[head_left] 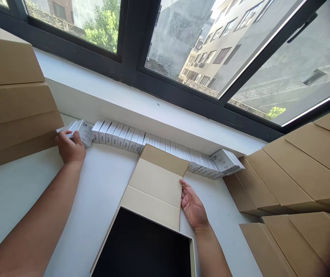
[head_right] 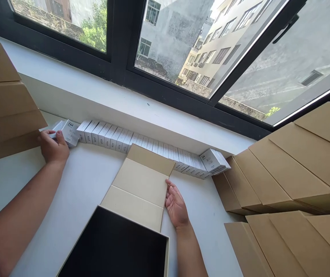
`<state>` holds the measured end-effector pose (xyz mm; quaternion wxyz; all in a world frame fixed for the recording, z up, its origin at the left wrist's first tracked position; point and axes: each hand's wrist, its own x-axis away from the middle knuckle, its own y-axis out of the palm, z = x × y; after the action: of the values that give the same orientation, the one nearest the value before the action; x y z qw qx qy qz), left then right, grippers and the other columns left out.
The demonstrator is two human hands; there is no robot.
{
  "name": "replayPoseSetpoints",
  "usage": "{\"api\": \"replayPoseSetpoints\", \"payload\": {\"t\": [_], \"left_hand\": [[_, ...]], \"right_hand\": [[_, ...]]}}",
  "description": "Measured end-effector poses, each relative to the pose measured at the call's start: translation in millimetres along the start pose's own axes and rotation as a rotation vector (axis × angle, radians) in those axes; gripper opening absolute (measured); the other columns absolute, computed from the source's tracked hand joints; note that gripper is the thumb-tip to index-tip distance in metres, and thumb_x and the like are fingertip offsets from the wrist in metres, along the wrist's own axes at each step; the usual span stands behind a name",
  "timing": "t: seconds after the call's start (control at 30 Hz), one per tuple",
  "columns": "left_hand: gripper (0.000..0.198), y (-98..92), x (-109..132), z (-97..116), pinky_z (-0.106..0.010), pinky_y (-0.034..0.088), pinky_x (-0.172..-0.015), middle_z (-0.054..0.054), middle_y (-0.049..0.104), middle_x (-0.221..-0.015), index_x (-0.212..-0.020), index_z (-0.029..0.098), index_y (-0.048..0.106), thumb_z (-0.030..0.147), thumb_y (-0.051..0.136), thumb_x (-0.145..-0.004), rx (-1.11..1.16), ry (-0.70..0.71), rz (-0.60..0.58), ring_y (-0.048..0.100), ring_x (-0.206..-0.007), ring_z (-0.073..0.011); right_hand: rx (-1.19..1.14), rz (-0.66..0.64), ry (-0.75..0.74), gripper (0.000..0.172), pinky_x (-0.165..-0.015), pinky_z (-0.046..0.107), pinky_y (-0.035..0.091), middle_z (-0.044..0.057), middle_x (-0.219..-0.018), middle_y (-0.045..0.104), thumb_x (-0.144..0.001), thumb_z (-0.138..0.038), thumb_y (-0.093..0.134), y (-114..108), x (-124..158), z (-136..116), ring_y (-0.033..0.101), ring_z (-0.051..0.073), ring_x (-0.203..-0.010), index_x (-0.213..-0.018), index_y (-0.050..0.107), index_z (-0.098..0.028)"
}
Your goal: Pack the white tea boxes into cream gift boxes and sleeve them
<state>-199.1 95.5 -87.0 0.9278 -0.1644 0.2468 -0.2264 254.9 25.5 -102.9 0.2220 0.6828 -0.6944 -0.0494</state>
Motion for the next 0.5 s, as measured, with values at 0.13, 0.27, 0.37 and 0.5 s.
{"api": "replayPoseSetpoints", "payload": {"t": [0.13,0.27,0.37,0.5], "left_hand": [[0.027,-15.2,13,2,-0.054,0.042,-0.104,-0.02,0.045,-0.133,-0.113,0.017,0.042,0.035,0.052,-0.097,-0.001,0.009,-0.044,0.049,-0.127,-0.0354],[0.038,-29.8,27,3,-0.056,0.044,-0.104,-0.021,0.043,-0.137,-0.117,0.017,0.037,0.041,0.054,-0.095,0.015,0.017,-0.067,0.049,-0.13,-0.0383],[0.051,-40.8,42,1,-0.059,0.048,-0.096,-0.026,0.042,-0.137,-0.122,0.016,0.029,0.046,0.057,-0.092,0.031,0.003,-0.062,0.057,-0.12,-0.0402],[0.058,-51.2,61,-5,-0.056,0.051,-0.092,-0.025,0.042,-0.138,-0.119,0.022,0.024,0.041,0.066,-0.084,0.077,0.015,-0.028,0.061,-0.112,-0.0362]], "right_hand": [[0.021,0.008,-0.028,0.041,-0.098,0.042,0.058,0.004,-0.125,0.071,-0.079,-0.043,0.077,1,2,2,0.061,0.027,-0.125,-0.116,0.07,-0.028],[0.056,0.03,-0.041,0.046,-0.093,0.042,0.059,0.005,-0.119,0.073,-0.076,-0.047,0.079,6,5,3,0.066,0.028,-0.117,-0.116,0.069,-0.028],[0.091,0.049,-0.057,0.051,-0.09,0.04,0.059,0.005,-0.118,0.073,-0.077,-0.054,0.077,9,7,5,0.066,0.027,-0.115,-0.119,0.067,-0.027],[0.146,0.044,-0.054,0.055,-0.086,0.038,0.059,0.004,-0.118,0.072,-0.078,-0.057,0.076,9,8,8,0.068,0.026,-0.111,-0.123,0.063,-0.029]]}}
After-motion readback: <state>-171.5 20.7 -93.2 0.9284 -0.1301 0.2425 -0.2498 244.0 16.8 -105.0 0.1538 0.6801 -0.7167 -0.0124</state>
